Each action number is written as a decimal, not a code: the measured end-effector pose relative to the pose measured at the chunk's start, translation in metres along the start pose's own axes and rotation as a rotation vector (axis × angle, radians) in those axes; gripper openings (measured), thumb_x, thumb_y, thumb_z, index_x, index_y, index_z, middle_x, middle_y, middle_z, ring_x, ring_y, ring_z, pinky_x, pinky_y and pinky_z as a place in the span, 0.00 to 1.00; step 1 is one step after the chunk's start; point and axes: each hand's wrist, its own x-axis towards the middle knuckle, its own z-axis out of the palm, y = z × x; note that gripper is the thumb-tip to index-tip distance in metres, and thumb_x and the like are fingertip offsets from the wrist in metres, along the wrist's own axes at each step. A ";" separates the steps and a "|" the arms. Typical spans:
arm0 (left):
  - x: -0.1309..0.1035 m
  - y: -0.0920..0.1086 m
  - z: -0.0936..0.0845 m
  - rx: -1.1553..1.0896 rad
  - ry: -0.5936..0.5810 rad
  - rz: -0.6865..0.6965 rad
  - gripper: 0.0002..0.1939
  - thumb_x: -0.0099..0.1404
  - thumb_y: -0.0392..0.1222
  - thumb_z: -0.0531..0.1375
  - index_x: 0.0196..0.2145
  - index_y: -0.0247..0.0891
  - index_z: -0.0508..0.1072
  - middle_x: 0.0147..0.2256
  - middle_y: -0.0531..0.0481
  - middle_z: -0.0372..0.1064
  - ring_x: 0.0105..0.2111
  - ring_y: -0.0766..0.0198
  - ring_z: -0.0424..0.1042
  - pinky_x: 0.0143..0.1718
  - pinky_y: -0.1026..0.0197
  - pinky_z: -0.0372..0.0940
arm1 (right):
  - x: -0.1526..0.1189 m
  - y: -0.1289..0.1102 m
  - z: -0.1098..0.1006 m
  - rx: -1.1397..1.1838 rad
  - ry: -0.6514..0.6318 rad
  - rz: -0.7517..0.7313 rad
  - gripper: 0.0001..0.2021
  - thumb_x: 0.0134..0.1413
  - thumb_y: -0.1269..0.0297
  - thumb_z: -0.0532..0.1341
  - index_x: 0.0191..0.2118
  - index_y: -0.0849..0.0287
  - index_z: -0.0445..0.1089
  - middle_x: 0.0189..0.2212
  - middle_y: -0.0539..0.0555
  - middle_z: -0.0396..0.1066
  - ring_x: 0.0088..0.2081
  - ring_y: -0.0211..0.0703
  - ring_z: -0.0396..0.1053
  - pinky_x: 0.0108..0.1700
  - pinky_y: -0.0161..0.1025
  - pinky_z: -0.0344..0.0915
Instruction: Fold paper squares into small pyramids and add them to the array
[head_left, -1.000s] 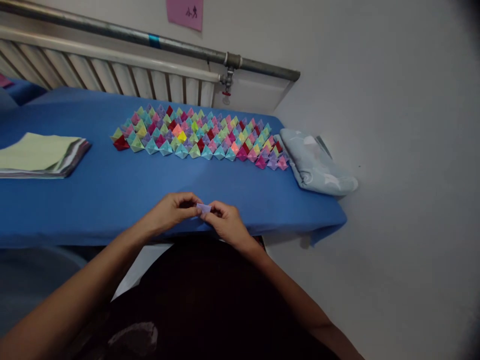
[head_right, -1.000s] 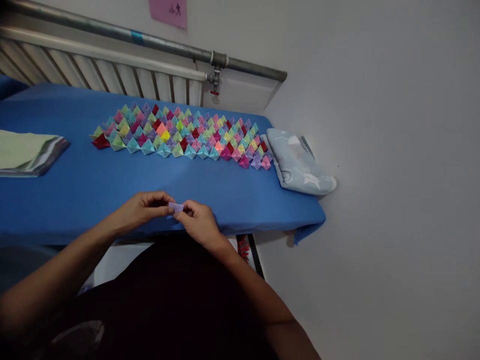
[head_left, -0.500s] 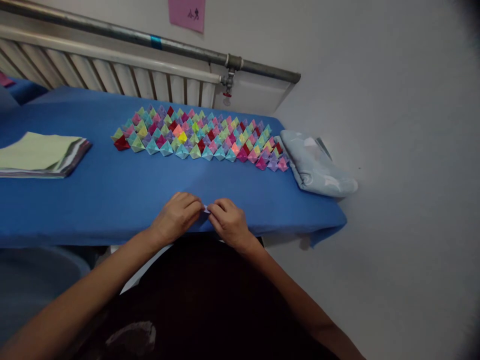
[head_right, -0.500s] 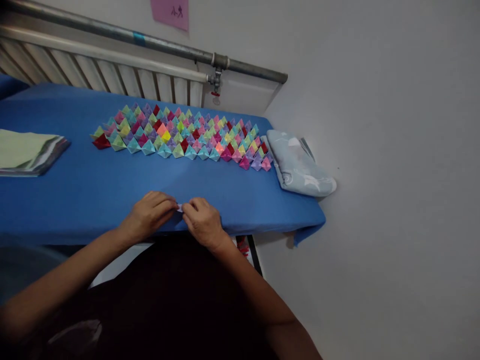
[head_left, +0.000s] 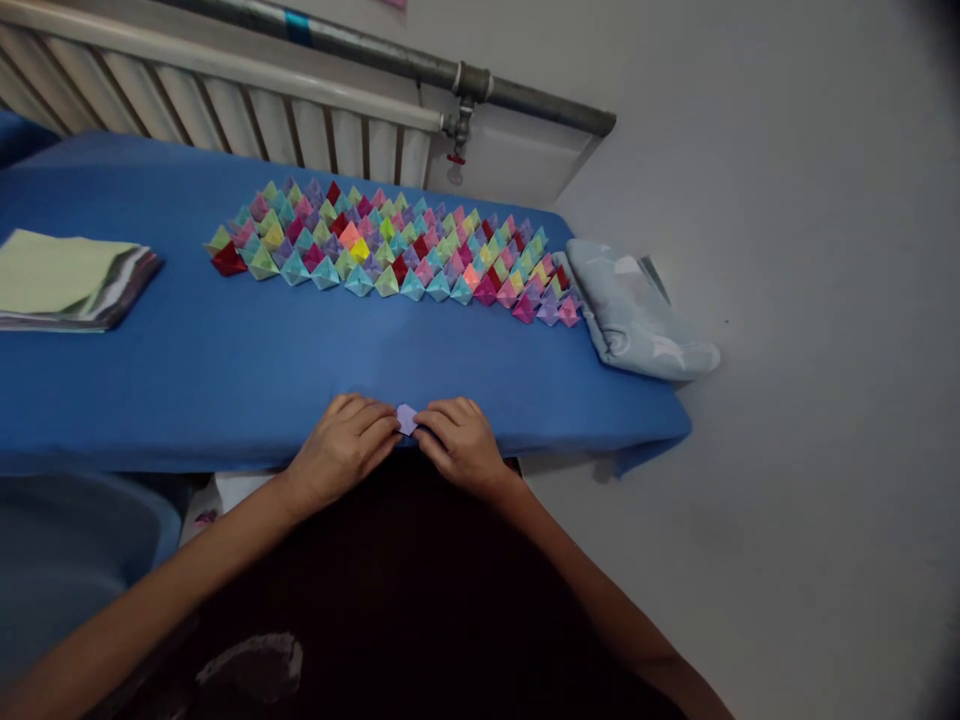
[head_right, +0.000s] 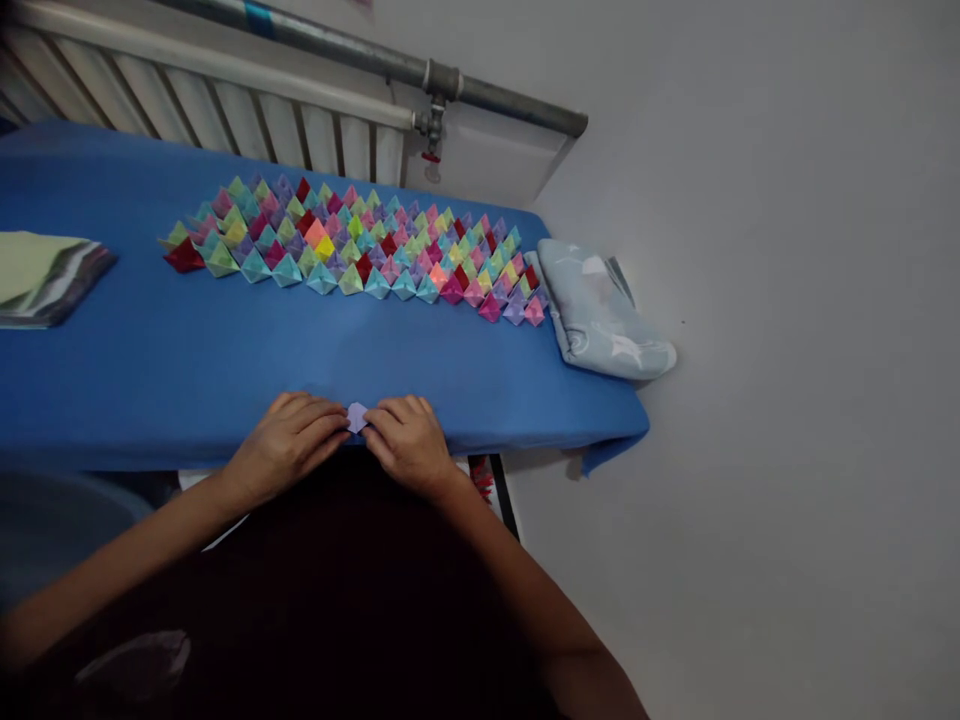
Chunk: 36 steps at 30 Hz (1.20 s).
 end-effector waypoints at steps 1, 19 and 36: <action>0.000 0.001 0.001 0.002 0.013 -0.007 0.08 0.70 0.37 0.55 0.39 0.35 0.75 0.39 0.43 0.76 0.37 0.58 0.71 0.41 0.54 0.62 | 0.000 0.002 0.000 0.013 -0.001 -0.009 0.11 0.66 0.63 0.56 0.45 0.58 0.74 0.41 0.58 0.75 0.41 0.46 0.67 0.45 0.43 0.61; 0.007 0.009 0.009 -0.141 -0.042 -0.454 0.14 0.72 0.45 0.53 0.33 0.39 0.75 0.37 0.48 0.73 0.38 0.58 0.66 0.41 0.54 0.56 | 0.017 -0.001 -0.009 0.180 -0.077 0.173 0.08 0.65 0.65 0.56 0.36 0.58 0.71 0.38 0.53 0.71 0.41 0.40 0.67 0.45 0.37 0.62; 0.021 0.012 0.006 -0.147 -0.116 -0.677 0.05 0.65 0.42 0.59 0.34 0.39 0.73 0.38 0.48 0.72 0.42 0.54 0.68 0.42 0.52 0.57 | 0.029 -0.012 -0.012 0.142 -0.115 0.369 0.08 0.62 0.67 0.57 0.30 0.59 0.68 0.34 0.51 0.68 0.36 0.38 0.64 0.38 0.36 0.55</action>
